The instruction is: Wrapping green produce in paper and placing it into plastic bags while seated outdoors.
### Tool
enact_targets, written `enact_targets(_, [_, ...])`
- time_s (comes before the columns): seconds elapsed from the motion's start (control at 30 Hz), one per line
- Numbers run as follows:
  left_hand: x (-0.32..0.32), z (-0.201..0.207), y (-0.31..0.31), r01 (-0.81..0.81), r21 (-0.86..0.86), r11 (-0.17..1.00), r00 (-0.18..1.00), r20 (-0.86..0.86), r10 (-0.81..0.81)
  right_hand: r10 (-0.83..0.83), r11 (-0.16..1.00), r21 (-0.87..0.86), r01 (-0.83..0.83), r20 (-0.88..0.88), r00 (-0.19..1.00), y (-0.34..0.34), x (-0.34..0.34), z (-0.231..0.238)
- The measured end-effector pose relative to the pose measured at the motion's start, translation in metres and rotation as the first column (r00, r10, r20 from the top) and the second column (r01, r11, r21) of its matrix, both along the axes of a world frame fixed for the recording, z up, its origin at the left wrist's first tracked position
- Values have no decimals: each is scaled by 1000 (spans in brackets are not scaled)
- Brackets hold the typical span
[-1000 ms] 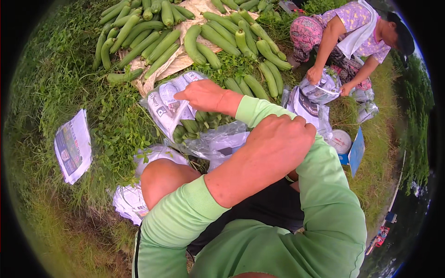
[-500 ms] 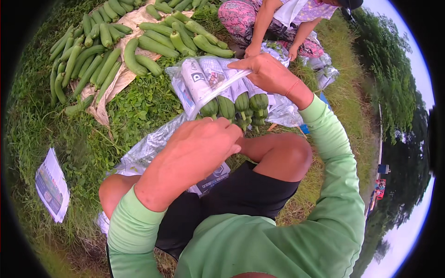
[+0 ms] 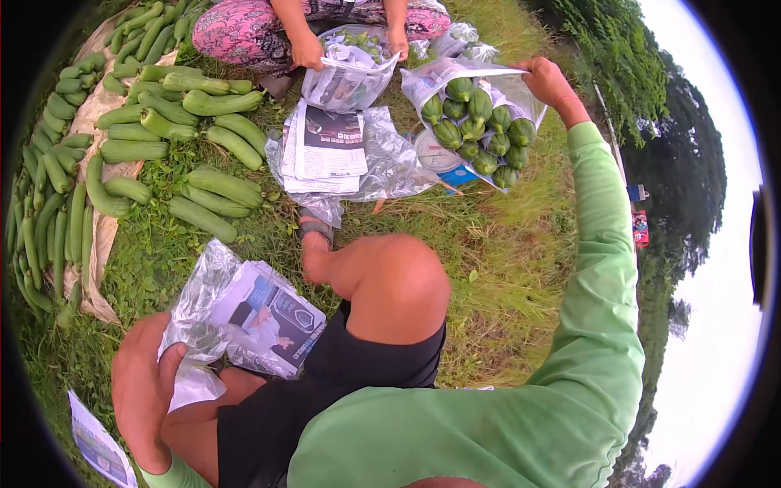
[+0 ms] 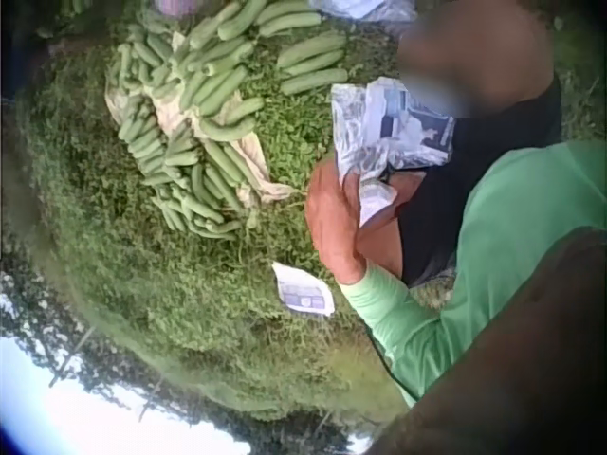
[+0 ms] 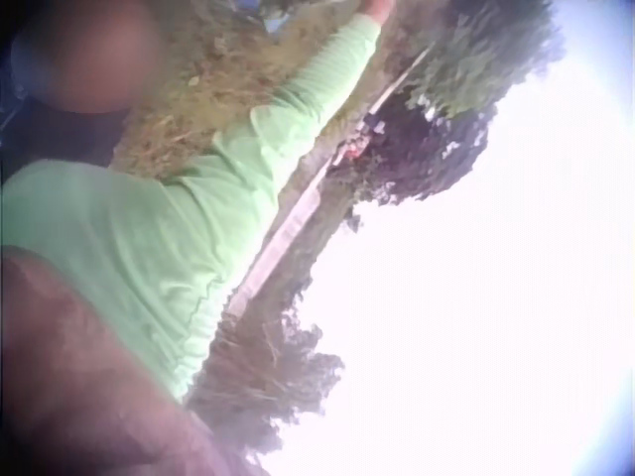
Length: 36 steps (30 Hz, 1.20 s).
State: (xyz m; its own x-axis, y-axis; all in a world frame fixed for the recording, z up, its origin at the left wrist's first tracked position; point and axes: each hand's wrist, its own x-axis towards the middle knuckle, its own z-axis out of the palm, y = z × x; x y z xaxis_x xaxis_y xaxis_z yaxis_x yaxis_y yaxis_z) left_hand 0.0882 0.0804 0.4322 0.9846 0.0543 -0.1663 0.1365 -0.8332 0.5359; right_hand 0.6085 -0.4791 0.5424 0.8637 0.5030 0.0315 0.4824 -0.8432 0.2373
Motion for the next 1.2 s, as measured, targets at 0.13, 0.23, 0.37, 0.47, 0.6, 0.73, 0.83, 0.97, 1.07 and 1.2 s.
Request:
enact_targets(0.13, [-28,-33,26,-115,75,990,982,-138,125,-228,973,-20,229,44,973,-81,43,-41])
enact_targets(0.23, [-21,-45,24,-151,137,979,950,-255,182,-385,922,-5,387,93,918,-142,64,-105])
enact_targets(0.37, [-14,-82,32,-90,8,996,947,-308,88,-478,872,10,490,236,846,-252,70,-110])
enact_targets(0.47, [-11,-81,23,-113,-5,994,938,-330,105,-355,908,-123,400,280,892,-258,69,-131])
enact_targets(0.6, [31,-66,-9,-59,-20,998,964,-261,52,-485,874,49,483,72,871,-207,56,-179])
enact_targets(0.73, [36,-66,-25,39,-26,999,977,-210,-43,-536,842,78,534,10,844,-193,42,-161])
enact_targets(0.83, [32,-59,-32,67,-43,997,971,-228,-76,-545,834,75,547,-43,837,-186,34,-144])
enact_targets(0.97, [19,-51,-35,55,27,998,974,-220,-48,-513,858,0,514,-56,857,-140,17,-138])
enact_targets(1.07, [15,-51,-36,55,28,998,976,-211,-48,-486,873,-22,486,1,874,-132,7,-130])
enact_targets(1.2, [15,-50,-39,100,-7,995,978,-181,-99,-418,907,-28,420,69,906,-132,1,-121])
